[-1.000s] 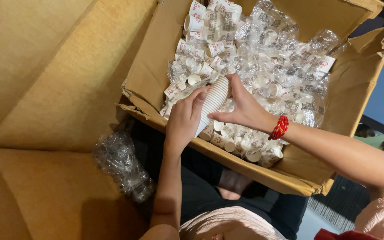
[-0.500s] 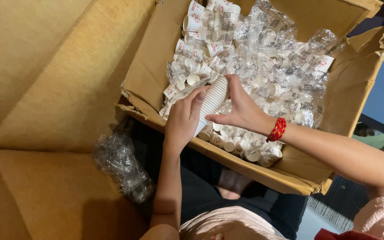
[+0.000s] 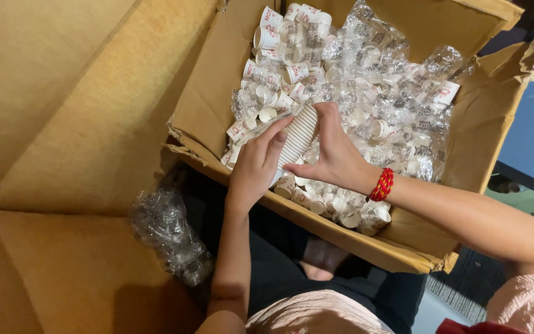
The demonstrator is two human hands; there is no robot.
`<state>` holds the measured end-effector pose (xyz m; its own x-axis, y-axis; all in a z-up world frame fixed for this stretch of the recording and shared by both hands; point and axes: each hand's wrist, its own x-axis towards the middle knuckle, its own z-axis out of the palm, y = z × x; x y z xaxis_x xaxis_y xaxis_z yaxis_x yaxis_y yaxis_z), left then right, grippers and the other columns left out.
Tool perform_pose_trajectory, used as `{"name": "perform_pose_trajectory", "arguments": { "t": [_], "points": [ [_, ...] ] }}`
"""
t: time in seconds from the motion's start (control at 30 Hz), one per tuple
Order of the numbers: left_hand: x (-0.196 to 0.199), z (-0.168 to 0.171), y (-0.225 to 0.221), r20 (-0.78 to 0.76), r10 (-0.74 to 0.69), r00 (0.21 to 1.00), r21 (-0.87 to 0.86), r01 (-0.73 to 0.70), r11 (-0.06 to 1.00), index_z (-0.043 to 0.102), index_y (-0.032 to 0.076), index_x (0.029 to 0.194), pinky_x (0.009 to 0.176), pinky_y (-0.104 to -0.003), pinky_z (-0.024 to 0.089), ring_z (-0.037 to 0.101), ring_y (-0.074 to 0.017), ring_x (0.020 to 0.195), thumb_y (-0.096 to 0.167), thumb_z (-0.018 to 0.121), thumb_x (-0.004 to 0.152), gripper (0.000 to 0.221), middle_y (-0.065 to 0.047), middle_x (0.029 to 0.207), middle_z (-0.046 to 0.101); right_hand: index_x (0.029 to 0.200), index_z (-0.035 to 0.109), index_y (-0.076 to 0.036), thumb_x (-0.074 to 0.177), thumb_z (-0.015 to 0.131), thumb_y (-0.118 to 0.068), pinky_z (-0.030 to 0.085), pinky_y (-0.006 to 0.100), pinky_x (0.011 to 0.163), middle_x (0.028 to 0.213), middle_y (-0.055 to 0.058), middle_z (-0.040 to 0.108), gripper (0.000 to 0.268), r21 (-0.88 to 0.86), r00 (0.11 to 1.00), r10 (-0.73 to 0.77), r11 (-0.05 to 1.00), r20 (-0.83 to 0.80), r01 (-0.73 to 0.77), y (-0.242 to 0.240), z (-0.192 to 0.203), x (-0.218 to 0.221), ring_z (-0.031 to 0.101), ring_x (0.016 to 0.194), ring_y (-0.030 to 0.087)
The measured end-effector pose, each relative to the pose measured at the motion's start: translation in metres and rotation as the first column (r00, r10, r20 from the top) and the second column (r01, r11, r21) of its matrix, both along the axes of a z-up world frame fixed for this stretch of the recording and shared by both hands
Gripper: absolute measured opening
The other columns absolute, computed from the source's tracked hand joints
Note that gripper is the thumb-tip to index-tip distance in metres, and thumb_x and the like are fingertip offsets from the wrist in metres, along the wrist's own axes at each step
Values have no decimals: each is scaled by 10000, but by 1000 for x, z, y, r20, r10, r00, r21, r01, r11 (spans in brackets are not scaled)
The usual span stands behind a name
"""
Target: The recorder is taking small paper cups out of a large cardboard box and stacking them or placing them into plastic sleeves.
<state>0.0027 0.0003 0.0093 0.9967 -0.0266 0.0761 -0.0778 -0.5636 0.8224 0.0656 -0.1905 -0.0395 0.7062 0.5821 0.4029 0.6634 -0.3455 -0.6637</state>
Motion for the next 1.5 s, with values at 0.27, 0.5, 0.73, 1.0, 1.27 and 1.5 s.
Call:
{"name": "perform_pose_trajectory", "arguments": {
  "t": [0.27, 0.5, 0.73, 1.0, 1.27, 1.5],
  "points": [
    [5, -5, -3, 238, -144, 961, -220, 198, 955, 483, 38, 1526, 1142, -372, 444, 587, -285, 1392, 527, 332, 1131, 646, -196, 1477, 619, 1552, 189, 41, 815, 893, -410, 448, 484, 1147, 1451, 284, 315, 1114, 95, 970, -16, 995, 242, -7, -15, 35, -7, 437, 1369, 452],
    [3, 28, -10, 381, -269, 885, -171, 353, 920, 429, 44, 1585, 1278, -382, 347, 481, -315, 1541, 243, 416, 1102, 523, -192, 1612, 516, 1555, 246, -30, 786, 937, -237, 444, 540, 1178, 1476, 180, 293, 1054, 166, 771, -36, 982, 636, -92, -26, 57, 3, 404, 1412, 406],
    [-4, 54, -17, 321, -367, 873, -58, 405, 912, 321, 99, 1628, 1262, -391, 357, 431, -318, 1557, -22, 540, 795, 870, -174, 1647, 437, 1538, 303, -21, 802, 954, -217, 458, 543, 1168, 1459, 174, 298, 1002, 197, 684, -68, 974, 727, -113, -38, 61, 9, 413, 1394, 430],
    [-14, 55, -17, 333, -360, 872, -38, 393, 919, 325, 108, 1637, 1308, -396, 313, 390, -318, 1595, -76, 522, 790, 889, -160, 1679, 417, 1536, 314, -19, 811, 956, -254, 476, 546, 1147, 1454, 176, 309, 996, 168, 674, -48, 979, 737, -113, -38, 60, 5, 418, 1394, 431],
    [-20, 60, -16, 316, -370, 873, -30, 399, 916, 296, 100, 1640, 1298, -395, 312, 375, -309, 1588, -83, 540, 773, 919, -156, 1677, 395, 1561, 302, -37, 851, 946, -259, 495, 525, 1162, 1466, 177, 306, 984, 142, 682, -22, 982, 731, -121, -37, 54, 5, 407, 1425, 420],
    [-20, 75, -7, 360, -549, 754, -75, 610, 789, 233, 121, 1661, 1319, -413, 247, 202, -317, 1632, 88, 911, 736, 1147, -155, 1748, 191, 1575, 330, -45, 840, 884, -420, 410, 524, 1217, 1551, 202, 273, 993, 162, 898, -32, 986, 438, -44, -55, 93, -17, 359, 1466, 434]
  ]
}}
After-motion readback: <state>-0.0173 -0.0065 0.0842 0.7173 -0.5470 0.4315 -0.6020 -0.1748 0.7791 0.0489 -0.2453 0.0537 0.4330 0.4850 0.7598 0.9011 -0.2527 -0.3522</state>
